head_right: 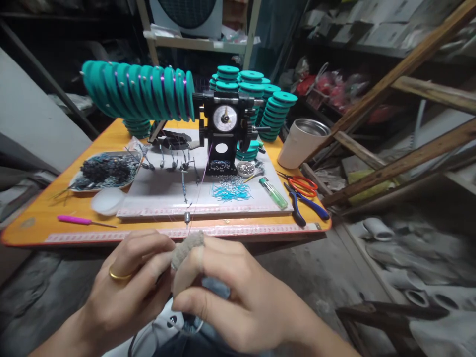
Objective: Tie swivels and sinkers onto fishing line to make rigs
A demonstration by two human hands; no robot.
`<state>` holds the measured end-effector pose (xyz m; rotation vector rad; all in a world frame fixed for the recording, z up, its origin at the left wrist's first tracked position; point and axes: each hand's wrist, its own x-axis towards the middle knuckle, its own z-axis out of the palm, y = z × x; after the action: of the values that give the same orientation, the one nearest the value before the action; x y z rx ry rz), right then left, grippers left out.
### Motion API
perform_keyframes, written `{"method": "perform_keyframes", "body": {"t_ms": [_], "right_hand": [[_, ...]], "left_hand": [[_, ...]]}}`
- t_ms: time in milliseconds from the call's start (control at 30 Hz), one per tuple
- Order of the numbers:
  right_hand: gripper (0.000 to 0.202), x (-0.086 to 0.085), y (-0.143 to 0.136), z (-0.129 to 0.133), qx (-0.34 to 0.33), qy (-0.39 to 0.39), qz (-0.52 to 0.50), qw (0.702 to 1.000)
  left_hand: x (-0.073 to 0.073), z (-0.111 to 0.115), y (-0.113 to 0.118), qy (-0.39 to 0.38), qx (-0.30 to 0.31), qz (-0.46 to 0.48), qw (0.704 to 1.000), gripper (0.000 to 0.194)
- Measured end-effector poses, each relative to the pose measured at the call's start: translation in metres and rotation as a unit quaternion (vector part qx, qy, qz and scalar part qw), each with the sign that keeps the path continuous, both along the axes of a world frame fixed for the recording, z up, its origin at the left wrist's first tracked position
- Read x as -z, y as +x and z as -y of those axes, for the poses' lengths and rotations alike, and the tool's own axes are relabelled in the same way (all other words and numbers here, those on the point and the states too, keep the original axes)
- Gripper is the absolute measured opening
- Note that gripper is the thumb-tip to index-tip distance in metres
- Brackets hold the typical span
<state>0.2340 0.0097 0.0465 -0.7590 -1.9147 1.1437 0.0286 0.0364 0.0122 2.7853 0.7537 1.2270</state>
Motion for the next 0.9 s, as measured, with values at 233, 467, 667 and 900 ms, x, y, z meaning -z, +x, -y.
{"method": "perform_keyframes", "body": {"t_ms": [233,467,667,900], "right_hand": [[0.013,-0.020,-0.020,-0.028,0.012,-0.157,-0.141,0.977],[0.018,-0.019,-0.040,-0.062,-0.053,-0.263,-0.181,0.946],[0.021,-0.018,-0.050,-0.066,-0.048,-0.239,-0.150,0.958],[0.010,0.003,-0.038,-0.021,0.211,0.017,0.015,0.977]], "left_hand": [[0.003,-0.007,-0.013,0.059,-0.016,0.048,0.997,0.033],[0.014,-0.018,-0.031,0.087,0.016,0.005,0.996,0.042],[0.013,-0.017,-0.034,0.077,0.010,0.018,0.997,0.037],[0.022,0.003,-0.011,-0.429,-0.057,0.365,0.825,0.013]]}}
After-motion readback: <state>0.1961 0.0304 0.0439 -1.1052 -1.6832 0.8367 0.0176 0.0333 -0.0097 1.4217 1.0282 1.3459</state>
